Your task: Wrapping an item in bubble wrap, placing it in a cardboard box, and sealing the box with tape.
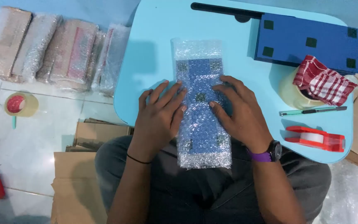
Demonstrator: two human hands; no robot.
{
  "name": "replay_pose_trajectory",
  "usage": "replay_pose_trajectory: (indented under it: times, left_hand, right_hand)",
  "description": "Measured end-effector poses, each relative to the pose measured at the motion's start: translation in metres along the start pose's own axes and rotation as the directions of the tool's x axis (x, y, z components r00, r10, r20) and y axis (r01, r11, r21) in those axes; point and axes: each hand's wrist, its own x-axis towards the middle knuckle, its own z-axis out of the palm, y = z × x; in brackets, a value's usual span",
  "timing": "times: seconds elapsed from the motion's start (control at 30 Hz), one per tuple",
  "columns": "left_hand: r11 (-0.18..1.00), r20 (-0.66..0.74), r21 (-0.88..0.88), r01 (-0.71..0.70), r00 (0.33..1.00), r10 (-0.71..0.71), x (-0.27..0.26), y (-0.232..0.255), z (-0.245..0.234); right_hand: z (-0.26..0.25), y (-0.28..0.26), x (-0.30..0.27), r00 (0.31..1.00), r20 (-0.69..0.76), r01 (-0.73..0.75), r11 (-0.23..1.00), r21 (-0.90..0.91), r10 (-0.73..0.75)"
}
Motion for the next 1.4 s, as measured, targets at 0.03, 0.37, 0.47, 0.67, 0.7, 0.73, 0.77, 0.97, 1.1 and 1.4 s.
replay_pose_trajectory:
  times: [0.03,0.37,0.47,0.67,0.7,0.73,0.77,0.97,1.1,1.4]
  left_hand:
    - [1.000,0.003,-0.002,-0.001,1.000,0.001,0.001,0.000,0.001]
    - [1.000,0.012,0.009,-0.024,1.000,0.024,-0.003,-0.003,0.002]
    - [0.999,-0.002,-0.035,-0.034,0.999,0.034,-0.005,-0.003,0.002]
    - [0.997,-0.014,-0.053,-0.049,0.999,0.049,-0.009,-0.005,0.005]
    - [0.996,-0.026,-0.061,-0.058,0.998,0.057,-0.009,-0.005,0.004]
    - [0.996,-0.027,-0.060,-0.059,0.998,0.058,-0.008,-0.006,0.004]
    - [0.996,-0.023,-0.066,-0.059,0.998,0.058,-0.008,-0.006,0.003]
    - [0.998,0.023,-0.057,-0.037,0.999,0.038,-0.009,-0.011,0.007]
    - [0.998,0.053,-0.059,-0.030,0.998,0.033,-0.008,-0.009,0.004]
    - [0.999,0.042,-0.039,-0.032,0.999,0.033,-0.009,-0.009,0.008]
  right_hand:
    - [0.000,0.001,0.000,1.000,0.001,-0.004,1.000,0.000,0.004]
    - [0.004,0.008,-0.003,0.995,-0.049,0.085,0.996,0.012,-0.085]
    - [0.005,0.008,-0.004,0.994,-0.055,0.091,0.996,0.022,-0.089]
    - [0.002,0.010,-0.011,0.981,-0.115,0.167,0.983,0.081,-0.157]
    - [0.001,0.010,-0.011,0.970,-0.146,0.208,0.974,0.092,-0.193]
    - [0.002,0.010,-0.011,0.970,-0.147,0.209,0.974,0.092,-0.194]
    - [0.003,0.010,-0.012,0.962,-0.138,0.247,0.966,0.075,-0.236]
    - [0.014,0.009,-0.016,0.949,0.056,0.310,0.950,0.028,-0.311]
    - [0.014,0.011,-0.017,0.950,0.120,0.285,0.957,0.055,-0.289]
    - [0.012,0.006,-0.017,0.955,0.142,0.254,0.966,0.055,-0.259]
